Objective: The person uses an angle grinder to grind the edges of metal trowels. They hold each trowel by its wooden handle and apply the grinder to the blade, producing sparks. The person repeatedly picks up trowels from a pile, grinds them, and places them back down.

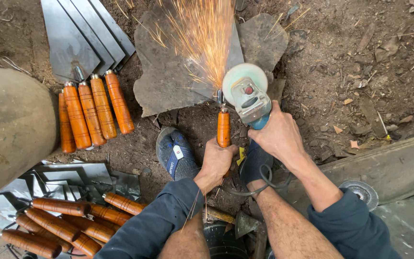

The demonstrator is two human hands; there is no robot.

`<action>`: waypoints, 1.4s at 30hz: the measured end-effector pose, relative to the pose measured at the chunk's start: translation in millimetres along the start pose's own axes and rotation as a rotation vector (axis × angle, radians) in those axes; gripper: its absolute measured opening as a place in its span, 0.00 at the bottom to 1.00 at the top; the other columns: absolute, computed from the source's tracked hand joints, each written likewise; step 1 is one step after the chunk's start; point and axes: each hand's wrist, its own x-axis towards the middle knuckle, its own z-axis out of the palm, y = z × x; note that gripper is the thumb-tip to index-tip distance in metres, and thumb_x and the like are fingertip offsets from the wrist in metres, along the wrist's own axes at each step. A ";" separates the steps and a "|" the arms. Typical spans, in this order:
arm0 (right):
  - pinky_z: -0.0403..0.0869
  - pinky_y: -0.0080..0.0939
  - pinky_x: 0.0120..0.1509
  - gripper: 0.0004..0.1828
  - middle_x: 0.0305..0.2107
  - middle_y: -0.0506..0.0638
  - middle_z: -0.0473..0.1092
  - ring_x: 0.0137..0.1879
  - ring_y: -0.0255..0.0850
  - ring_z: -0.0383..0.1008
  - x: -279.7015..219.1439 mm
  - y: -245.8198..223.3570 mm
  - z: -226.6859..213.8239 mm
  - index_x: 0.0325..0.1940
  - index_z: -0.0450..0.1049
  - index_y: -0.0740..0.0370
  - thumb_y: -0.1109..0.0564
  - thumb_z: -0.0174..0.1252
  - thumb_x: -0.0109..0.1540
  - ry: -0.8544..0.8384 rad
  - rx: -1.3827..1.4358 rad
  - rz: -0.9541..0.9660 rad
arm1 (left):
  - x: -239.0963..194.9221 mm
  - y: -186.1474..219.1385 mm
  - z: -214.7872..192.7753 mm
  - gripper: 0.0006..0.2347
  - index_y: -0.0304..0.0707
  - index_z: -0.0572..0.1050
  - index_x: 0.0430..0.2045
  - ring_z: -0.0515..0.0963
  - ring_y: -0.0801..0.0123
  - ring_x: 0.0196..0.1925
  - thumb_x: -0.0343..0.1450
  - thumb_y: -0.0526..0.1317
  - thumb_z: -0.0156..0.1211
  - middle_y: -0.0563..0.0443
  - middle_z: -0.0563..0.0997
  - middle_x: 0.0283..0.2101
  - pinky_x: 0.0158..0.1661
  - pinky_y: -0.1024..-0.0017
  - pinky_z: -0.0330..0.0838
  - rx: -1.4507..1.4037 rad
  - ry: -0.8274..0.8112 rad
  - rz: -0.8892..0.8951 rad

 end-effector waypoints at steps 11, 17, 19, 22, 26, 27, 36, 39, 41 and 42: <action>0.78 0.56 0.54 0.43 0.33 0.75 0.75 0.45 0.67 0.79 11.3 -8.8 -5.1 0.60 0.63 0.79 0.55 0.70 0.47 0.026 -0.033 -0.085 | -6.4 12.9 -11.5 0.06 0.32 0.71 0.30 0.67 0.73 0.12 0.64 0.27 0.61 0.54 0.71 0.17 0.14 0.71 0.61 0.059 -0.010 -0.037; 0.78 0.56 0.53 0.41 0.33 0.76 0.75 0.45 0.68 0.79 19.3 -8.4 -7.5 0.58 0.64 0.79 0.55 0.70 0.47 0.061 -0.035 -0.068 | -7.3 18.1 -18.0 0.06 0.28 0.71 0.30 0.68 0.73 0.12 0.64 0.28 0.61 0.53 0.71 0.17 0.13 0.72 0.62 0.092 -0.036 -0.046; 0.78 0.57 0.52 0.42 0.33 0.76 0.75 0.45 0.68 0.79 18.7 -8.6 -7.6 0.59 0.63 0.78 0.55 0.70 0.47 0.042 -0.028 -0.072 | -7.0 19.6 -18.0 0.07 0.29 0.71 0.30 0.68 0.72 0.11 0.63 0.27 0.61 0.52 0.71 0.17 0.13 0.71 0.62 0.080 -0.040 -0.049; 0.78 0.56 0.52 0.41 0.33 0.75 0.75 0.45 0.67 0.79 17.3 -8.5 -6.3 0.59 0.64 0.77 0.54 0.70 0.47 0.016 -0.038 -0.088 | -8.4 20.5 -17.9 0.07 0.29 0.71 0.31 0.68 0.73 0.12 0.63 0.27 0.60 0.53 0.71 0.18 0.13 0.71 0.62 0.081 -0.042 -0.042; 0.78 0.57 0.53 0.38 0.34 0.74 0.76 0.46 0.66 0.79 17.8 -6.9 -7.3 0.55 0.66 0.75 0.54 0.70 0.47 0.077 -0.011 -0.062 | -10.3 23.2 -17.2 0.07 0.29 0.70 0.31 0.68 0.73 0.12 0.64 0.28 0.61 0.52 0.72 0.18 0.13 0.71 0.63 0.101 -0.037 -0.065; 0.77 0.57 0.53 0.38 0.34 0.74 0.76 0.46 0.67 0.79 17.5 -6.7 -8.0 0.56 0.66 0.75 0.54 0.71 0.47 0.078 -0.012 -0.067 | -10.4 24.3 -16.4 0.07 0.29 0.71 0.31 0.68 0.73 0.12 0.63 0.28 0.61 0.52 0.72 0.18 0.13 0.71 0.63 0.097 -0.040 -0.064; 0.78 0.57 0.53 0.38 0.34 0.76 0.75 0.46 0.68 0.79 16.0 -3.7 -6.3 0.55 0.66 0.77 0.54 0.71 0.48 0.100 -0.006 -0.045 | -8.8 21.7 -9.2 0.05 0.29 0.71 0.29 0.68 0.72 0.11 0.64 0.28 0.60 0.51 0.72 0.18 0.13 0.71 0.62 0.050 -0.046 -0.042; 0.78 0.57 0.52 0.37 0.34 0.75 0.75 0.46 0.67 0.79 14.2 -2.8 -7.3 0.55 0.66 0.76 0.55 0.70 0.47 0.062 0.006 -0.054 | -7.5 22.6 -6.8 0.05 0.30 0.71 0.28 0.68 0.73 0.11 0.63 0.27 0.60 0.52 0.72 0.17 0.13 0.72 0.62 0.031 -0.044 -0.041; 0.78 0.56 0.52 0.36 0.33 0.74 0.75 0.46 0.66 0.79 12.5 -2.1 -5.7 0.54 0.66 0.76 0.55 0.70 0.47 0.043 0.028 -0.052 | -7.1 21.1 -5.4 0.05 0.30 0.71 0.28 0.68 0.73 0.12 0.63 0.27 0.60 0.52 0.72 0.18 0.13 0.72 0.63 0.017 -0.048 -0.043; 0.78 0.55 0.53 0.35 0.34 0.74 0.76 0.46 0.66 0.79 11.5 -1.7 -4.4 0.54 0.66 0.76 0.55 0.69 0.48 0.052 0.049 -0.044 | -7.5 19.6 -4.7 0.05 0.30 0.71 0.28 0.68 0.73 0.12 0.64 0.27 0.60 0.52 0.72 0.18 0.13 0.72 0.63 0.007 -0.046 -0.047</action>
